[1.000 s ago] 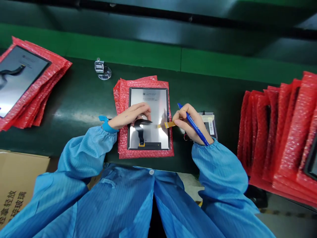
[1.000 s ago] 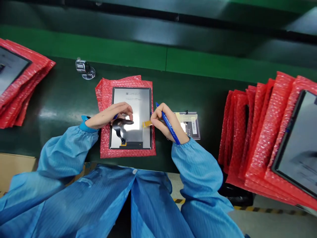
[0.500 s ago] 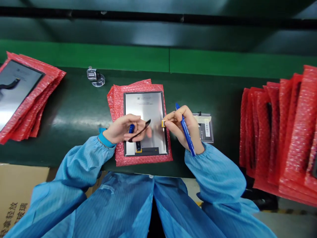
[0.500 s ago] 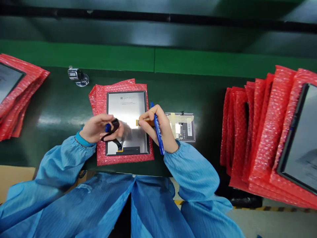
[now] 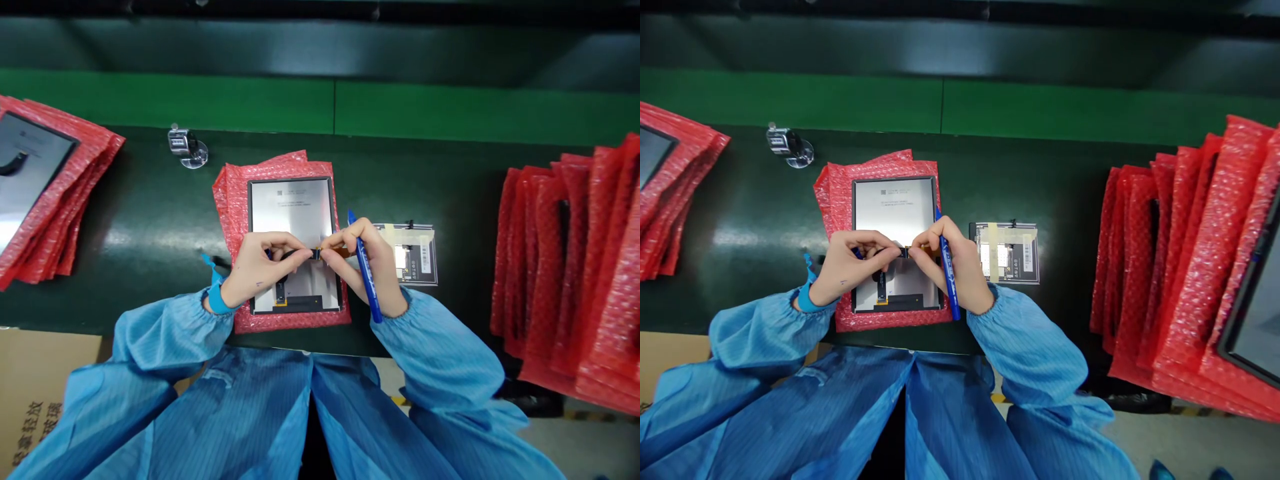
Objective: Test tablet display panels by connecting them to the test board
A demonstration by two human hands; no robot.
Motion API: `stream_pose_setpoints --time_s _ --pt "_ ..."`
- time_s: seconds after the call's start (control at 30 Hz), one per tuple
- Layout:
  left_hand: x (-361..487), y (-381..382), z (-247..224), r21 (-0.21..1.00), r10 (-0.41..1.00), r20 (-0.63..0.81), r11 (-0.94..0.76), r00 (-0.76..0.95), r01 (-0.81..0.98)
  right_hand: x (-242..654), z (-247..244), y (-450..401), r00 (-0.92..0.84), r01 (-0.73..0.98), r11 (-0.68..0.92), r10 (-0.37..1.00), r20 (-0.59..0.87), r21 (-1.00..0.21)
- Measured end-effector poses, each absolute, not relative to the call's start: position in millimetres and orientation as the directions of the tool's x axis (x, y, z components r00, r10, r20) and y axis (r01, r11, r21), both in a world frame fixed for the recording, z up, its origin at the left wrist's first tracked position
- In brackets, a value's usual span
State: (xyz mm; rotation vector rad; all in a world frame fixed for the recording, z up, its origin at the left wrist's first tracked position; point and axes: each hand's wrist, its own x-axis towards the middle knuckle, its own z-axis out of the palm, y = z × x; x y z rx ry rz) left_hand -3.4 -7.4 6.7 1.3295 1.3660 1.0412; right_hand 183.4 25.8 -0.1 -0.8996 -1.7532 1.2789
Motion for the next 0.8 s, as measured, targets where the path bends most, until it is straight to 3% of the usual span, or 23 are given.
stream_pose_setpoints --time_s 0.43,0.8 --pt "-1.8 -8.7 7.2 0.965 0.996 -0.088 0.091 -0.023 0.246 181.9 -2.1 23.0 -0.452 0.122 0.254 0.875 0.174 -0.96" --pt "-5.8 -8.0 7.8 0.959 0.994 -0.097 0.077 0.059 0.274 182.0 -6.4 21.8 -0.47 0.108 0.252 0.866 0.174 -0.962"
